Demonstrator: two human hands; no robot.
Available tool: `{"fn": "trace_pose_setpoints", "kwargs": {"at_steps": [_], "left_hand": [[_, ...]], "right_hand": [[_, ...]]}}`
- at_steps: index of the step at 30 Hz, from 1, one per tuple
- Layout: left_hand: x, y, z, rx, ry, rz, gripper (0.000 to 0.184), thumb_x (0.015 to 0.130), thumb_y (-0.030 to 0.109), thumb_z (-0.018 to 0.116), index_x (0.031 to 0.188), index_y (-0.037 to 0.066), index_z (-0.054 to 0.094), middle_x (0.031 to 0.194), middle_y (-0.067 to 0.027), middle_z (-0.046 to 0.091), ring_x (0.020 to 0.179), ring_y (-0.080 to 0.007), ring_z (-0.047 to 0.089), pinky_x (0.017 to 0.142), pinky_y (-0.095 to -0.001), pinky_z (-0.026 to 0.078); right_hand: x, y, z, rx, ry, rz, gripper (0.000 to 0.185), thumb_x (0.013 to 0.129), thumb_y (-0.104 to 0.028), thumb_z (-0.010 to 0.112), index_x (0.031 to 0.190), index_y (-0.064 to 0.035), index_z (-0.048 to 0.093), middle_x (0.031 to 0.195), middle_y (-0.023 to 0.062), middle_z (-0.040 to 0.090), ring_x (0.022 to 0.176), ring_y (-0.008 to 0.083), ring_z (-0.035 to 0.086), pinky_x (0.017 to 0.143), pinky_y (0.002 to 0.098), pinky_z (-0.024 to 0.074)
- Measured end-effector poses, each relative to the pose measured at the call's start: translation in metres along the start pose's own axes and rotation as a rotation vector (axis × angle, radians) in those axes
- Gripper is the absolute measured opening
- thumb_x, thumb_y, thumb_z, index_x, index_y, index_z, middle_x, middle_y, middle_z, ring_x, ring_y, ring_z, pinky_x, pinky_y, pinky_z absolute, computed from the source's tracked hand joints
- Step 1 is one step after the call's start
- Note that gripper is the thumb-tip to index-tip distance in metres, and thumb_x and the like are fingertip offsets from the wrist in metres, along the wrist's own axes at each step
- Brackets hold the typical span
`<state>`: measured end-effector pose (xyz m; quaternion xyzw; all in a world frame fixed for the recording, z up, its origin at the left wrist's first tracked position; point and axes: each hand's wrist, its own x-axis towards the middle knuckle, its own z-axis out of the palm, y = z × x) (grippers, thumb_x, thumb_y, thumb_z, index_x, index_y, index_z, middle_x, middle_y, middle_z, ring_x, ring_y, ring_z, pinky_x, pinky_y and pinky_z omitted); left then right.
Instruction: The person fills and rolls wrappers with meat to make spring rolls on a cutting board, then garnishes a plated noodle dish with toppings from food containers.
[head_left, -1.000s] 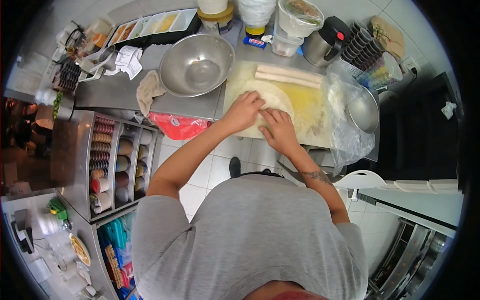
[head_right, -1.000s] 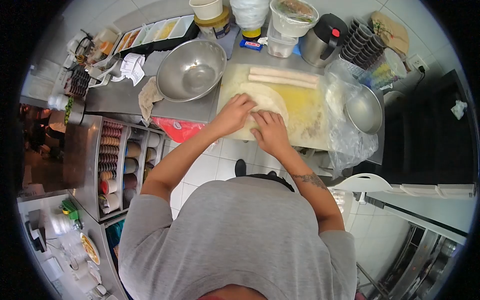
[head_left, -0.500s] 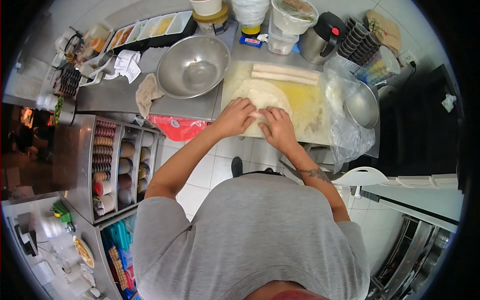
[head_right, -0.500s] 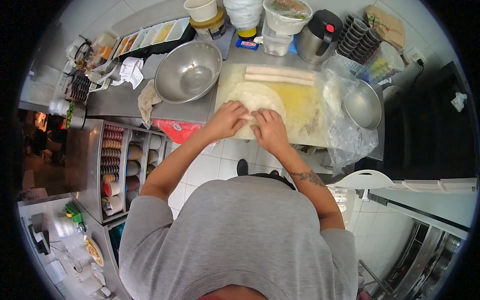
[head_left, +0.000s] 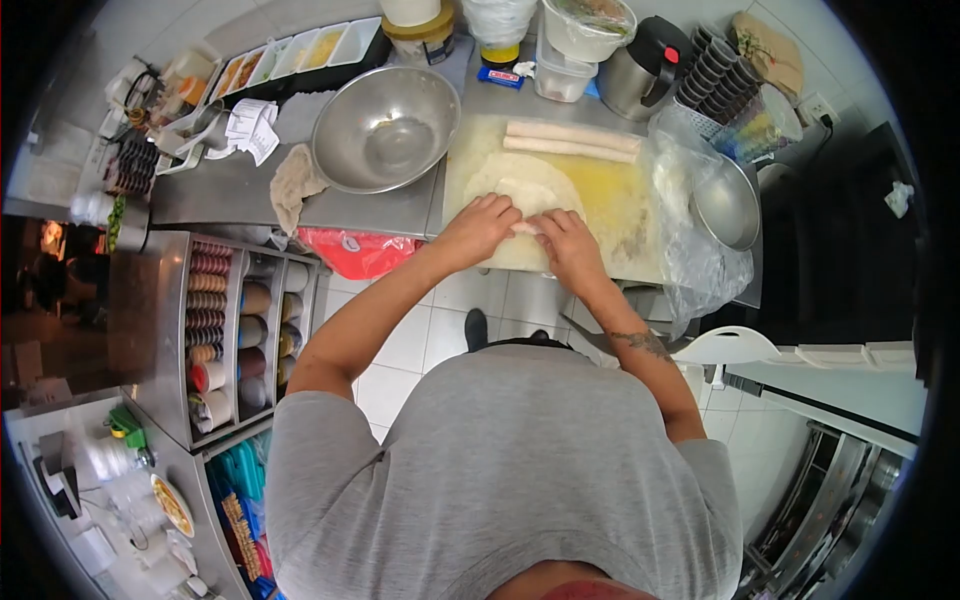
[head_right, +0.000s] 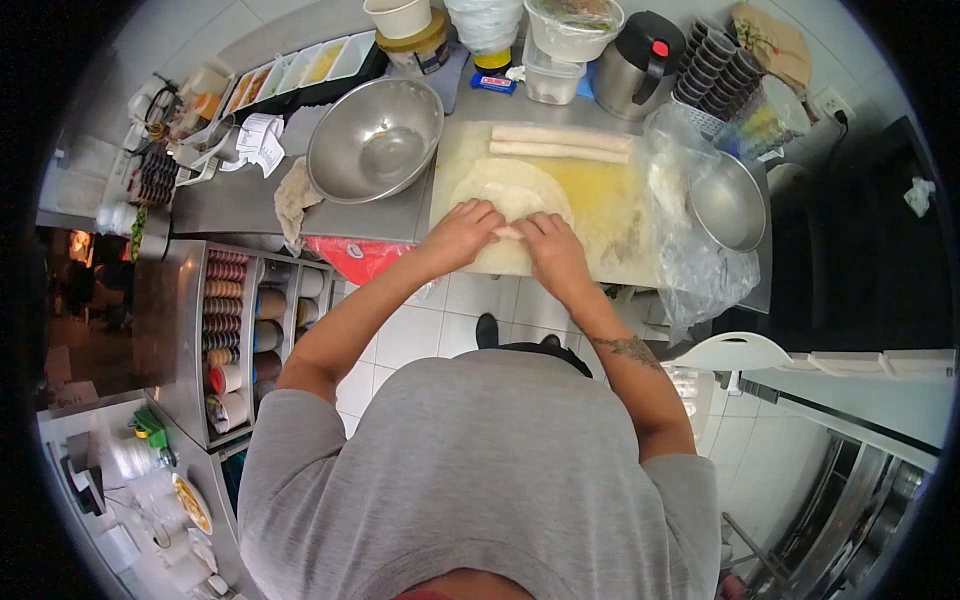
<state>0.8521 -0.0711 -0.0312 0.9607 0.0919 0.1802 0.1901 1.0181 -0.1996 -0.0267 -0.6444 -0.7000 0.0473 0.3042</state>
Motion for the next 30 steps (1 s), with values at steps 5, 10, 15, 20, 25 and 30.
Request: {"fn": "trace_pose_setpoints", "kwargs": {"at_steps": [5,10,15,20,25,30], "left_hand": [[0.013,-0.019,0.000,-0.238,-0.062,-0.073,0.015,0.084,0.008,0.061,0.098,0.005,0.058,0.090,-0.0115,0.053,0.089,-0.0303,0.053,0.080,-0.0378,0.044],[0.022,-0.027,-0.004,-0.350,-0.063,-0.126,0.008,0.085,0.005,0.059,0.093,0.005,0.061,0.086,-0.0108,0.054,0.087,-0.0300,0.054,0.078,-0.0373,0.044],[0.022,-0.033,0.001,-0.368,-0.085,-0.142,0.011,0.083,0.003,0.060,0.094,0.006,0.062,0.088,-0.0101,0.053,0.089,-0.0301,0.053,0.079,-0.0373,0.044],[0.013,-0.012,-0.002,-0.003,0.057,-0.078,0.024,0.076,0.001,0.058,0.099,0.008,0.062,0.092,-0.0082,0.053,0.090,-0.0287,0.052,0.079,-0.0377,0.042],[-0.003,0.003,0.000,0.109,0.154,-0.055,0.034,0.075,0.000,0.055,0.107,0.008,0.062,0.095,-0.0068,0.053,0.093,-0.0267,0.050,0.081,-0.0376,0.039],[0.004,0.009,-0.001,0.050,0.035,-0.064,0.038,0.073,-0.002,0.055,0.109,0.007,0.062,0.095,-0.0071,0.053,0.094,-0.0268,0.050,0.080,-0.0373,0.039]], "right_hand": [[0.013,0.015,-0.005,0.163,-0.084,0.165,0.020,0.081,-0.007,0.062,0.101,-0.0103,0.063,0.096,0.0068,0.058,0.090,0.0281,0.055,0.075,0.0371,0.0475],[0.020,0.024,-0.006,0.130,-0.131,0.254,0.016,0.082,-0.008,0.061,0.098,-0.0096,0.063,0.094,0.0074,0.058,0.092,0.0288,0.056,0.075,0.0385,0.0477],[0.014,0.000,0.004,-0.148,0.156,0.017,0.021,0.077,-0.006,0.060,0.098,-0.0072,0.064,0.097,0.0071,0.059,0.094,0.0285,0.056,0.075,0.0384,0.0477],[0.007,-0.005,0.017,-0.173,0.190,-0.004,0.031,0.073,-0.003,0.063,0.104,-0.0074,0.064,0.099,0.0076,0.060,0.092,0.0281,0.056,0.079,0.0369,0.0479],[0.012,-0.002,0.010,-0.157,0.071,0.052,0.031,0.076,-0.003,0.064,0.106,-0.0089,0.065,0.098,0.0066,0.061,0.091,0.0271,0.056,0.078,0.0362,0.0485],[0.008,0.007,-0.008,-0.072,-0.008,0.011,0.024,0.076,-0.007,0.065,0.100,-0.0097,0.065,0.092,0.0036,0.059,0.086,0.0246,0.057,0.075,0.0346,0.0490]]}}
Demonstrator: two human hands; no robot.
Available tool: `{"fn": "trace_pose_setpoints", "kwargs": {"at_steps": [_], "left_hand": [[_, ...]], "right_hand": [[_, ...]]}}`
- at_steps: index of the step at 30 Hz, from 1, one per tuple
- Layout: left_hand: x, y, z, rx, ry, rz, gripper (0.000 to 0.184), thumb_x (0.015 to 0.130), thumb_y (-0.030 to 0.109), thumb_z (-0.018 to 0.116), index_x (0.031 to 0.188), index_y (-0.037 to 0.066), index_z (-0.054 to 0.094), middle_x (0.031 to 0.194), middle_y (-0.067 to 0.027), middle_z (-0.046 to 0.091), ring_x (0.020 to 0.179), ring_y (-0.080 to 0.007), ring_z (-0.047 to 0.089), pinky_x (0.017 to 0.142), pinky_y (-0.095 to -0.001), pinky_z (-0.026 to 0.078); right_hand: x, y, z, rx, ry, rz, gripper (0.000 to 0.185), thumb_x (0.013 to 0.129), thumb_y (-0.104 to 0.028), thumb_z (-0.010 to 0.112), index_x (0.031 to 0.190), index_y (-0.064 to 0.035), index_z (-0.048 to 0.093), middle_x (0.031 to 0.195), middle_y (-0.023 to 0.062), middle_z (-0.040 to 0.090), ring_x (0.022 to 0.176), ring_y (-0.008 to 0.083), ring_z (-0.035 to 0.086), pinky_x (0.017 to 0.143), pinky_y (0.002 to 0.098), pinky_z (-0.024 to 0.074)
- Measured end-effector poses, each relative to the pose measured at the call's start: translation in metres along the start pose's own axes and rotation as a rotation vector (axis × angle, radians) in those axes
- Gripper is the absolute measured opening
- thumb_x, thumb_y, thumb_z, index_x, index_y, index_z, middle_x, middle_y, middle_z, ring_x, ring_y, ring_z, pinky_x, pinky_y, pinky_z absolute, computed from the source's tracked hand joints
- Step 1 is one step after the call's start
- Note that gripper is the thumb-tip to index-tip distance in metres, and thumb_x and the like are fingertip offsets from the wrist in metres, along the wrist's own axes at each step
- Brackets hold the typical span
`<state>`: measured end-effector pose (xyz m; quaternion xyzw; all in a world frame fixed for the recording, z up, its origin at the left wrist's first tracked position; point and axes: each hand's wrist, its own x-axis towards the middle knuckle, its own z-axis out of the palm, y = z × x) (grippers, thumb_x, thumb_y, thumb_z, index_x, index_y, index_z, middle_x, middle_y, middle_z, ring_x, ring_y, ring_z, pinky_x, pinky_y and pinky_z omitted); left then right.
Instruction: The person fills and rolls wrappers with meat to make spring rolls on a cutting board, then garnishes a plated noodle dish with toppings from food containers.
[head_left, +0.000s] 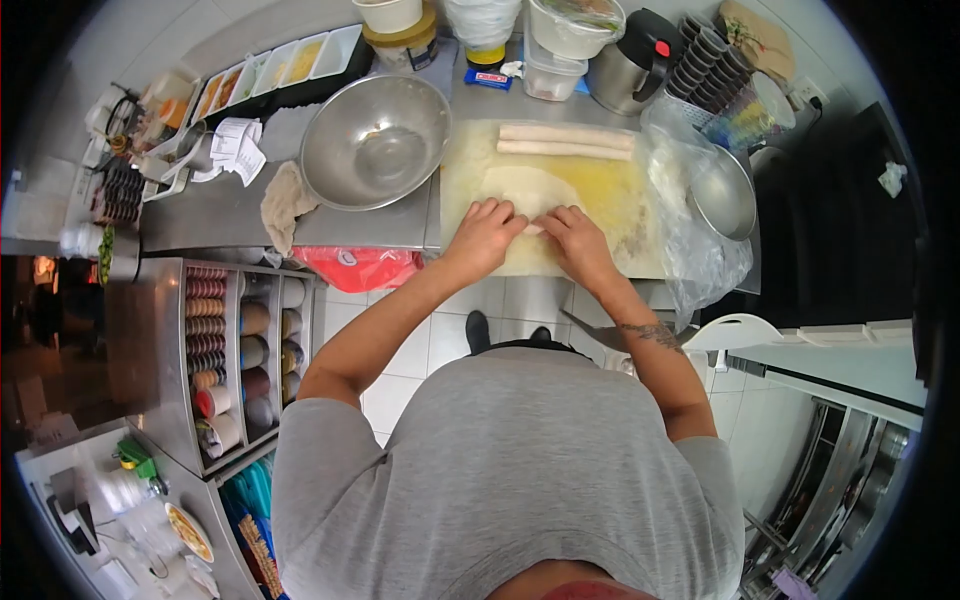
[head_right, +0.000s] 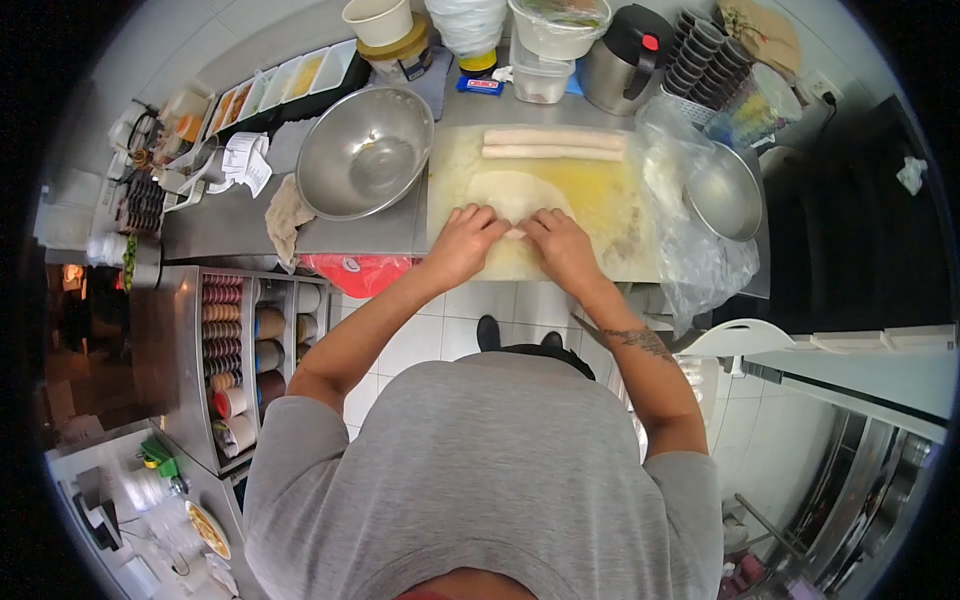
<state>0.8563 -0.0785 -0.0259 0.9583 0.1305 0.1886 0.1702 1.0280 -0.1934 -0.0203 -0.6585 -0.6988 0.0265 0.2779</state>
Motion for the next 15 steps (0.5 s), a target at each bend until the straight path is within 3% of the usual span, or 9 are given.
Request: {"fn": "trace_pose_setpoints", "kwargs": {"at_steps": [7,13,15], "left_hand": [[0.005,0.029,0.016,-0.149,-0.076,-0.017,0.028,0.078,0.004,0.060,0.106,0.005,0.062,0.096,-0.0085,0.053,0.095,-0.0284,0.050,0.082,-0.0388,0.040],[0.077,-0.005,0.032,0.002,0.101,-0.100,0.022,0.077,0.014,0.068,0.095,0.004,0.060,0.099,-0.0147,0.055,0.095,-0.0334,0.051,0.082,-0.0425,0.042],[0.092,-0.010,0.043,-0.014,-0.052,-0.051,0.020,0.078,0.014,0.068,0.094,0.005,0.059,0.096,-0.0134,0.056,0.093,-0.0341,0.053,0.079,-0.0418,0.044]], "right_hand": [[-0.027,0.013,-0.034,0.027,-0.155,-0.017,0.024,0.078,-0.007,0.064,0.102,-0.0098,0.065,0.093,0.0031,0.059,0.088,0.0240,0.056,0.075,0.0342,0.0490],[-0.036,0.015,-0.039,-0.004,-0.126,-0.074,0.026,0.076,-0.002,0.061,0.102,-0.0081,0.064,0.093,0.0035,0.059,0.088,0.0239,0.056,0.077,0.0341,0.0491],[-0.038,0.018,-0.043,-0.022,-0.148,-0.089,0.029,0.073,0.000,0.060,0.101,-0.0076,0.064,0.093,0.0038,0.058,0.089,0.0240,0.056,0.077,0.0339,0.0491]]}}
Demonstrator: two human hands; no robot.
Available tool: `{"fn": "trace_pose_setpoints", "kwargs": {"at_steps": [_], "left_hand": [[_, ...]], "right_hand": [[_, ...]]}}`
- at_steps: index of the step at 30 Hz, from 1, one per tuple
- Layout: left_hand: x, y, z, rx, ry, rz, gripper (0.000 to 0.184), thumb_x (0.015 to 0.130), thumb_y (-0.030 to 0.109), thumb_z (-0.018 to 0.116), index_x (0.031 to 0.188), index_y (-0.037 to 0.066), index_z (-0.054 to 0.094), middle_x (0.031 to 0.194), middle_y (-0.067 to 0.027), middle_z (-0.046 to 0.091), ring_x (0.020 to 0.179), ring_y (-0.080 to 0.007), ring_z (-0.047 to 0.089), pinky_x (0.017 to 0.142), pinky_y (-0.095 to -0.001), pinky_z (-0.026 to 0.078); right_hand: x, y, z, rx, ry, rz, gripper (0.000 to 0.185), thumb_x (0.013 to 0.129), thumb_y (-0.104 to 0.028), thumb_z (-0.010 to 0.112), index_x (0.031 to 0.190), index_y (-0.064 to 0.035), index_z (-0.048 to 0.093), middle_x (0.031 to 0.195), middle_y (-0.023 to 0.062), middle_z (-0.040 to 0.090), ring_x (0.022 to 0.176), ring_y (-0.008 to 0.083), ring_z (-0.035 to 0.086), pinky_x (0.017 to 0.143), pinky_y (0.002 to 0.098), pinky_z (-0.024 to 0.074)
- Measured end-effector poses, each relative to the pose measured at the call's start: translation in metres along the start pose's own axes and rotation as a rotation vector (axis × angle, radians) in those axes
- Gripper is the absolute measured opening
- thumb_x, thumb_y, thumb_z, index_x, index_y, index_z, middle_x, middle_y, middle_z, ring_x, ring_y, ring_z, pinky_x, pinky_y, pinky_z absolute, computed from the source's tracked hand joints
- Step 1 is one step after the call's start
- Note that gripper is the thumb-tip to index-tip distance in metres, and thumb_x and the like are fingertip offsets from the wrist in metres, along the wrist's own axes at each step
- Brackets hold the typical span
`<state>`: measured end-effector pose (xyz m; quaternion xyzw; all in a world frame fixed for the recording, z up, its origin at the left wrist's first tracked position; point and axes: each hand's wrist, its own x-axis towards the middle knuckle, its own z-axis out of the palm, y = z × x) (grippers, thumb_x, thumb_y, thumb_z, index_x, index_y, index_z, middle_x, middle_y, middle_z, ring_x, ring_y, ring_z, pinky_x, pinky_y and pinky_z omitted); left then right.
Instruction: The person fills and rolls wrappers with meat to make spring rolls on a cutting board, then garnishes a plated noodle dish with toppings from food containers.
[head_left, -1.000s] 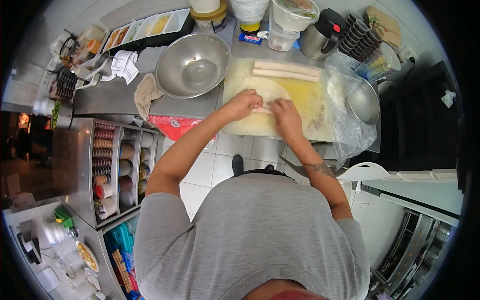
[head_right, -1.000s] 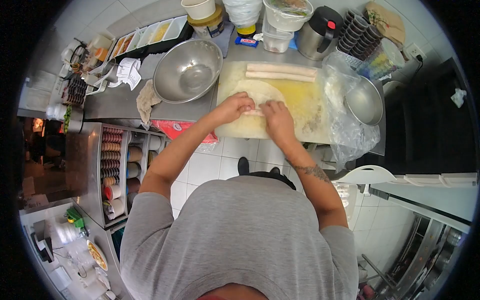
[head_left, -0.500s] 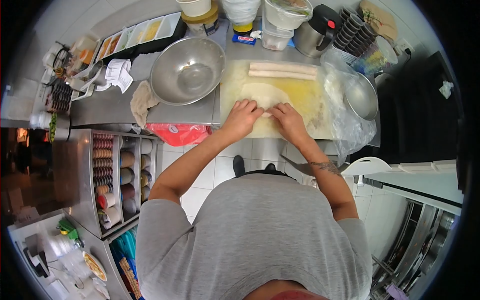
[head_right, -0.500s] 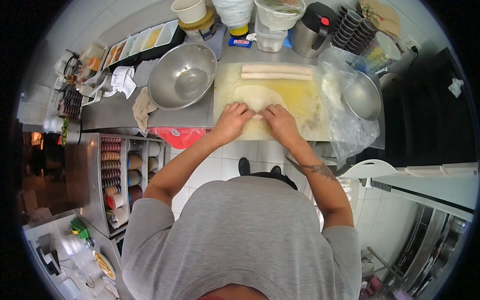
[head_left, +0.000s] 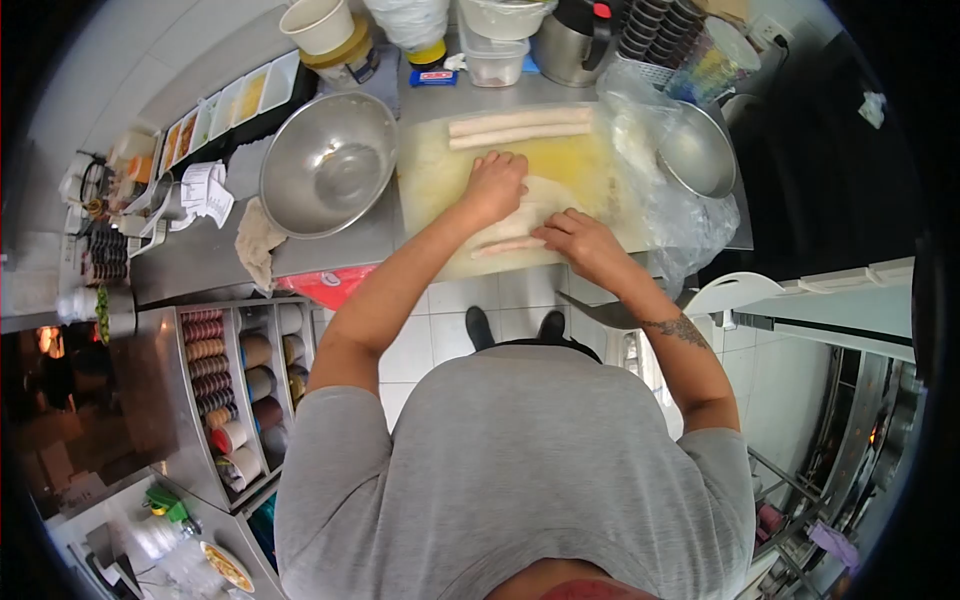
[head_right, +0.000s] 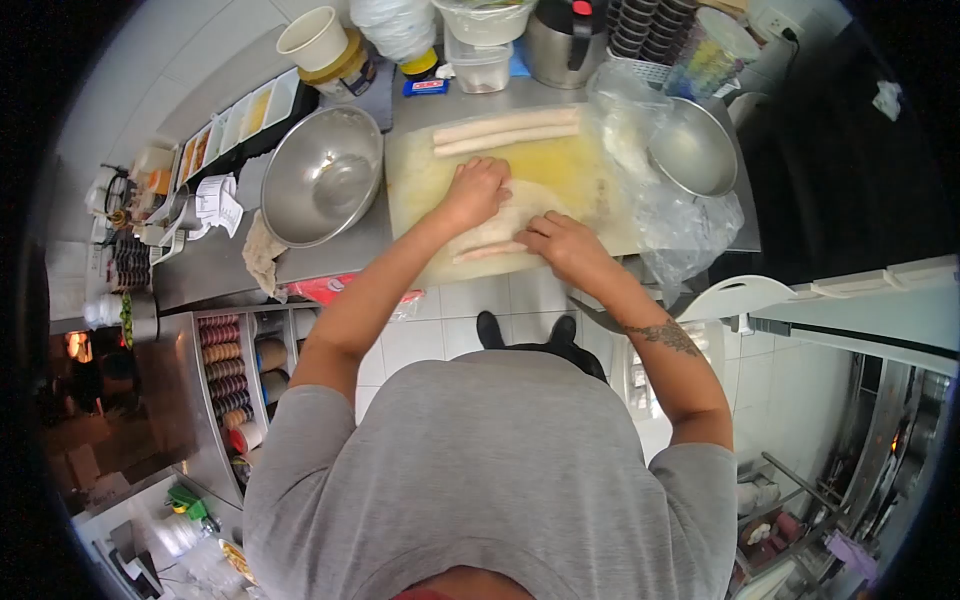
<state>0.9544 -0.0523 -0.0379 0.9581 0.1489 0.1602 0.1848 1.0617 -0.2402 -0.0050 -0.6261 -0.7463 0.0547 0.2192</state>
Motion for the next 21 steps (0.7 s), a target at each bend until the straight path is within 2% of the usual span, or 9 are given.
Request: {"fn": "trace_pose_setpoints", "kwargs": {"at_steps": [1,7,10,12,13,16,19,21], "left_hand": [[0.006,0.001,0.004,-0.003,-0.073,0.024,0.020,0.078,0.014,0.068,0.093,0.005,0.059,0.094,-0.0127,0.057,0.091,-0.0344,0.054,0.078,-0.0415,0.045],[0.054,0.028,0.006,-0.334,-0.147,-0.033,0.013,0.081,0.009,0.063,0.092,0.004,0.056,0.090,-0.0137,0.060,0.089,-0.0355,0.058,0.075,-0.0416,0.045],[0.073,0.035,0.027,-0.280,-0.155,-0.016,0.013,0.081,0.007,0.061,0.093,0.005,0.057,0.095,-0.0148,0.060,0.094,-0.0357,0.057,0.077,-0.0411,0.045],[0.073,0.040,0.028,-0.072,-0.064,-0.039,0.014,0.080,0.003,0.059,0.095,0.005,0.058,0.096,-0.0154,0.059,0.096,-0.0360,0.056,0.079,-0.0410,0.045],[0.075,0.045,0.028,0.034,-0.017,-0.045,0.016,0.080,0.001,0.057,0.095,0.005,0.058,0.096,-0.0157,0.058,0.097,-0.0362,0.055,0.080,-0.0409,0.045],[0.097,0.079,0.010,0.129,0.106,0.022,0.021,0.077,-0.003,0.054,0.095,0.005,0.060,0.096,-0.0157,0.057,0.099,-0.0361,0.055,0.082,-0.0412,0.044],[0.134,0.136,0.018,-0.184,0.094,0.298,0.023,0.076,-0.005,0.051,0.095,0.005,0.061,0.092,-0.0148,0.056,0.096,-0.0350,0.056,0.082,-0.0427,0.044],[0.155,0.175,0.031,-0.169,-0.049,0.376,0.021,0.077,-0.004,0.052,0.093,0.006,0.063,0.093,-0.0148,0.058,0.094,-0.0344,0.058,0.082,-0.0427,0.045]], "right_hand": [[-0.005,0.003,-0.002,-0.004,-0.007,-0.006,0.031,0.072,0.001,0.060,0.102,-0.0077,0.064,0.094,0.0038,0.058,0.089,0.0241,0.056,0.078,0.0339,0.0489],[-0.026,0.043,-0.024,-0.050,0.004,-0.006,0.037,0.070,0.001,0.059,0.105,-0.0086,0.063,0.098,0.0041,0.058,0.094,0.0250,0.055,0.085,0.0355,0.0461],[-0.031,0.055,-0.031,-0.050,0.063,-0.047,0.038,0.071,-0.001,0.059,0.108,-0.0078,0.062,0.100,0.0045,0.058,0.096,0.0253,0.054,0.088,0.0368,0.0443],[-0.026,0.045,-0.016,-0.008,0.189,-0.111,0.038,0.072,-0.003,0.059,0.110,-0.0071,0.062,0.102,0.0051,0.059,0.098,0.0252,0.054,0.090,0.0369,0.0433],[-0.028,0.043,-0.008,-0.020,0.187,-0.071,0.037,0.073,-0.003,0.058,0.110,-0.0069,0.061,0.103,0.0057,0.059,0.100,0.0253,0.054,0.091,0.0367,0.0431],[-0.031,0.040,0.008,-0.011,0.166,0.042,0.035,0.077,-0.006,0.057,0.112,-0.0063,0.061,0.108,0.0077,0.059,0.106,0.0261,0.053,0.093,0.0371,0.0423],[-0.029,0.039,0.016,0.061,0.164,0.127,0.032,0.080,-0.011,0.058,0.111,-0.0052,0.061,0.113,0.0111,0.059,0.110,0.0290,0.051,0.094,0.0399,0.0415],[-0.025,0.040,0.026,0.087,0.240,0.183,0.030,0.081,-0.014,0.059,0.109,-0.0037,0.060,0.114,0.0145,0.059,0.110,0.0319,0.052,0.093,0.0423,0.0415]]}}
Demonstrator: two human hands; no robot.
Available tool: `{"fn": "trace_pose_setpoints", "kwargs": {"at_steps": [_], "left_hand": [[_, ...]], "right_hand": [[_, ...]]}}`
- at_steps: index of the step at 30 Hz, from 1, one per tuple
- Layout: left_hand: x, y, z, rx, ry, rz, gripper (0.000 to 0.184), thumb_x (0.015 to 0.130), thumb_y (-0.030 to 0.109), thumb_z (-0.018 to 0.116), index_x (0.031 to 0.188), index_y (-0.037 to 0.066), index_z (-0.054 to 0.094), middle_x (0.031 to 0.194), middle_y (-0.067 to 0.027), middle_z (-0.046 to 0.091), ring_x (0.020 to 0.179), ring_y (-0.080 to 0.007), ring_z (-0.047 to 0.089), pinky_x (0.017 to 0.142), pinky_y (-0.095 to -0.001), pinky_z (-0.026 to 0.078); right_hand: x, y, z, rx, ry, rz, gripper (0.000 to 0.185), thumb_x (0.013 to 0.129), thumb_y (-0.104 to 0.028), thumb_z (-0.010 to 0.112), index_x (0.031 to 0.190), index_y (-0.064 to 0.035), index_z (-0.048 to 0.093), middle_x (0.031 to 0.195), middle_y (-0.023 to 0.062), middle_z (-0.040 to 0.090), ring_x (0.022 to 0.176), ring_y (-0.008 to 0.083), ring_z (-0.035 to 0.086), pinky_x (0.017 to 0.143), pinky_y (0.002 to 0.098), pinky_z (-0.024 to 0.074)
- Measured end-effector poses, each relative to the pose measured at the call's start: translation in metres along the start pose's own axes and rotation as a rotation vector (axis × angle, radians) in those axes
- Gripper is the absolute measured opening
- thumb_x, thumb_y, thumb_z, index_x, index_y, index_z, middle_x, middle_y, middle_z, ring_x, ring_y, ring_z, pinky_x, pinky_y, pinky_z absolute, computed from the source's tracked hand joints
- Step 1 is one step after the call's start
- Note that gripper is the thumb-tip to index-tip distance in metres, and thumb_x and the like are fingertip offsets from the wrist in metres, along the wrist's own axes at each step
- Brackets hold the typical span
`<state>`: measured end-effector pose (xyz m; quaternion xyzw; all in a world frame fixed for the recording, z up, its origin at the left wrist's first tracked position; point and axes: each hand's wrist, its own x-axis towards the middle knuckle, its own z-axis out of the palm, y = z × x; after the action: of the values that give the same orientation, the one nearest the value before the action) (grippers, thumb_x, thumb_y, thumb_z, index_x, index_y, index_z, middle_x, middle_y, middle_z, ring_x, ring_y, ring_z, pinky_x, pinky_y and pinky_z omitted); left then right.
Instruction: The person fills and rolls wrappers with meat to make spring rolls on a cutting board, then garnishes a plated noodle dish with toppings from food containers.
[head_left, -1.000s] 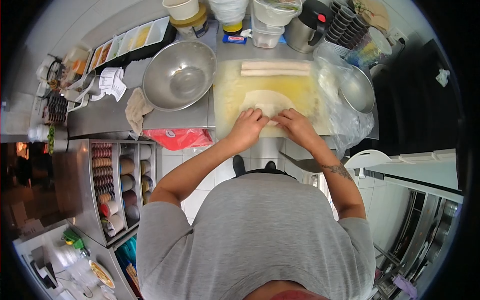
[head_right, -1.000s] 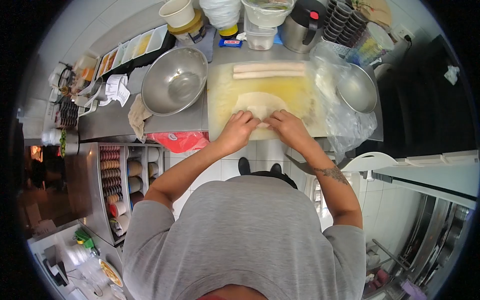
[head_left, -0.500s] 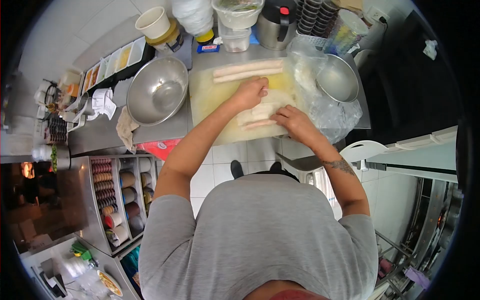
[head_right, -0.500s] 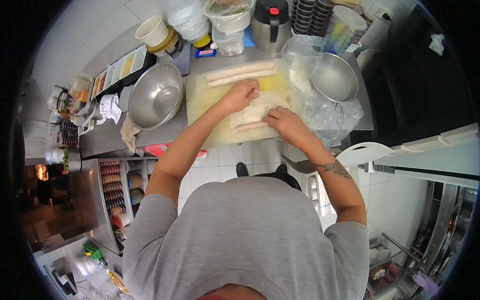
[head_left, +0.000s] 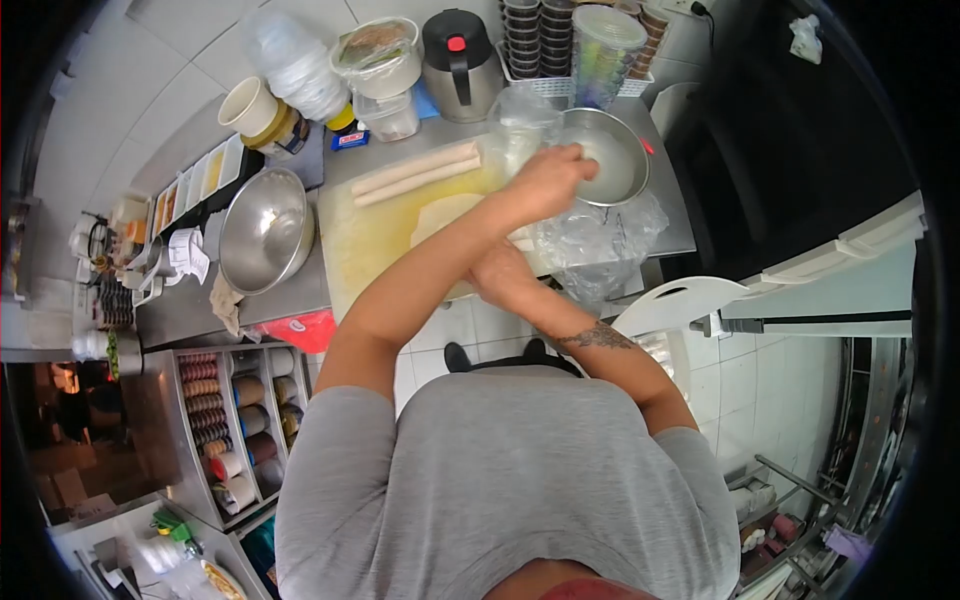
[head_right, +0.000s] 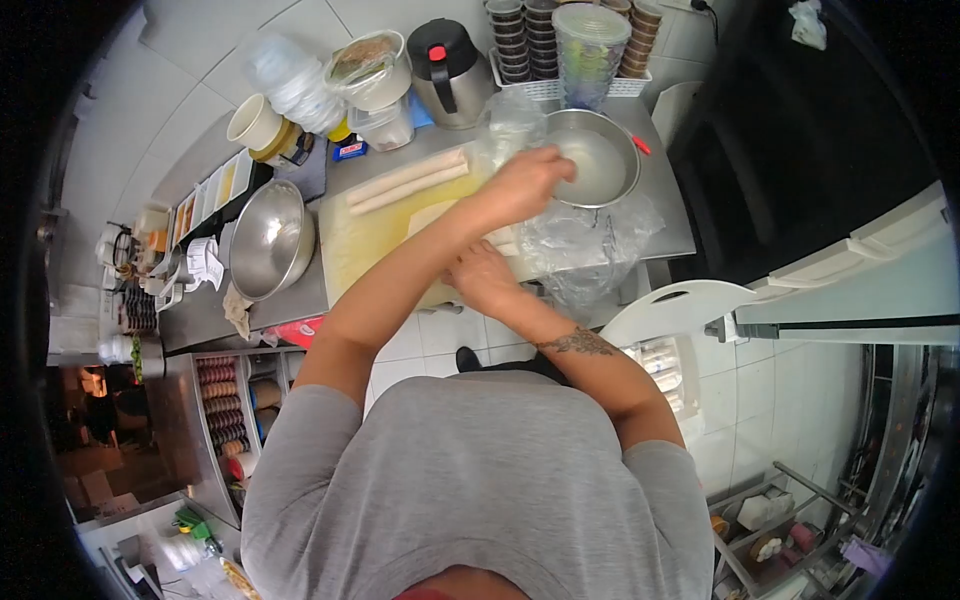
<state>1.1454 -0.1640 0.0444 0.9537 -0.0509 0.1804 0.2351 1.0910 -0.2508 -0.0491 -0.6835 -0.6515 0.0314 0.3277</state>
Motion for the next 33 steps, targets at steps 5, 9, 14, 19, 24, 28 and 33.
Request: {"fn": "trace_pose_setpoints", "kwargs": {"at_steps": [5,9,14,19,24,28,33], "left_hand": [[0.050,-0.009,0.043,0.053,-0.519,-0.138,0.020,0.076,-0.003,0.054,0.089,0.007,0.066,0.097,-0.0165,0.061,0.090,-0.0360,0.061,0.078,-0.0426,0.048],[0.051,-0.022,0.065,-0.032,-0.040,-0.206,0.022,0.075,-0.002,0.056,0.093,0.006,0.065,0.089,-0.0143,0.064,0.082,-0.0293,0.063,0.071,-0.0385,0.050],[0.021,-0.022,0.021,-1.118,0.132,-0.568,0.014,0.083,0.003,0.061,0.096,0.003,0.061,0.085,-0.0051,0.061,0.077,-0.0132,0.058,0.067,-0.0266,0.047],[-0.086,-0.034,-0.043,-1.024,0.222,-0.635,0.008,0.089,0.008,0.061,0.095,0.003,0.060,0.087,-0.0026,0.060,0.077,-0.0103,0.057,0.066,-0.0258,0.046],[-0.178,-0.032,-0.011,0.045,0.110,-0.466,0.008,0.081,0.001,0.057,0.089,0.000,0.059,0.085,-0.0152,0.060,0.082,-0.0296,0.058,0.070,-0.0387,0.046],[-0.177,-0.054,-0.020,0.213,0.294,-0.595,0.011,0.073,-0.001,0.057,0.084,-0.001,0.058,0.087,-0.0193,0.058,0.086,-0.0376,0.056,0.073,-0.0419,0.045],[-0.150,-0.056,0.016,-0.077,0.178,-0.229,0.012,0.073,-0.005,0.054,0.084,-0.001,0.057,0.088,-0.0203,0.058,0.088,-0.0386,0.056,0.074,-0.0438,0.045]], "right_hand": [[0.022,-0.031,-0.044,0.305,-0.137,0.239,0.026,0.083,-0.015,0.058,0.104,0.0000,0.060,0.107,0.0209,0.061,0.106,0.0373,0.055,0.092,0.0449,0.0421],[0.011,-0.021,-0.028,0.364,0.048,0.149,0.024,0.081,-0.012,0.058,0.100,0.0015,0.060,0.107,0.0220,0.062,0.106,0.0385,0.056,0.090,0.0460,0.0423],[-0.023,-0.008,-0.032,-0.019,0.045,-0.068,0.027,0.078,-0.011,0.062,0.104,-0.0024,0.062,0.109,0.0148,0.059,0.105,0.0318,0.053,0.092,0.0428,0.0401],[-0.032,-0.010,-0.034,-0.076,0.085,-0.075,0.030,0.079,-0.008,0.061,0.108,-0.0059,0.063,0.109,0.0084,0.057,0.106,0.0264,0.050,0.095,0.0402,0.0374],[-0.026,-0.012,-0.029,-0.063,0.106,-0.019,0.029,0.080,-0.007,0.060,0.108,-0.0067,0.063,0.107,0.0070,0.058,0.104,0.0261,0.051,0.094,0.0403,0.0380],[-0.025,-0.009,-0.029,-0.070,0.051,-0.012,0.029,0.080,-0.008,0.060,0.109,-0.0076,0.064,0.108,0.0061,0.058,0.104,0.0260,0.052,0.093,0.0399,0.0383],[-0.024,-0.006,-0.031,-0.089,0.025,-0.044,0.032,0.079,-0.008,0.062,0.111,-0.0080,0.063,0.109,0.0065,0.058,0.104,0.0269,0.052,0.094,0.0398,0.0388]]}}
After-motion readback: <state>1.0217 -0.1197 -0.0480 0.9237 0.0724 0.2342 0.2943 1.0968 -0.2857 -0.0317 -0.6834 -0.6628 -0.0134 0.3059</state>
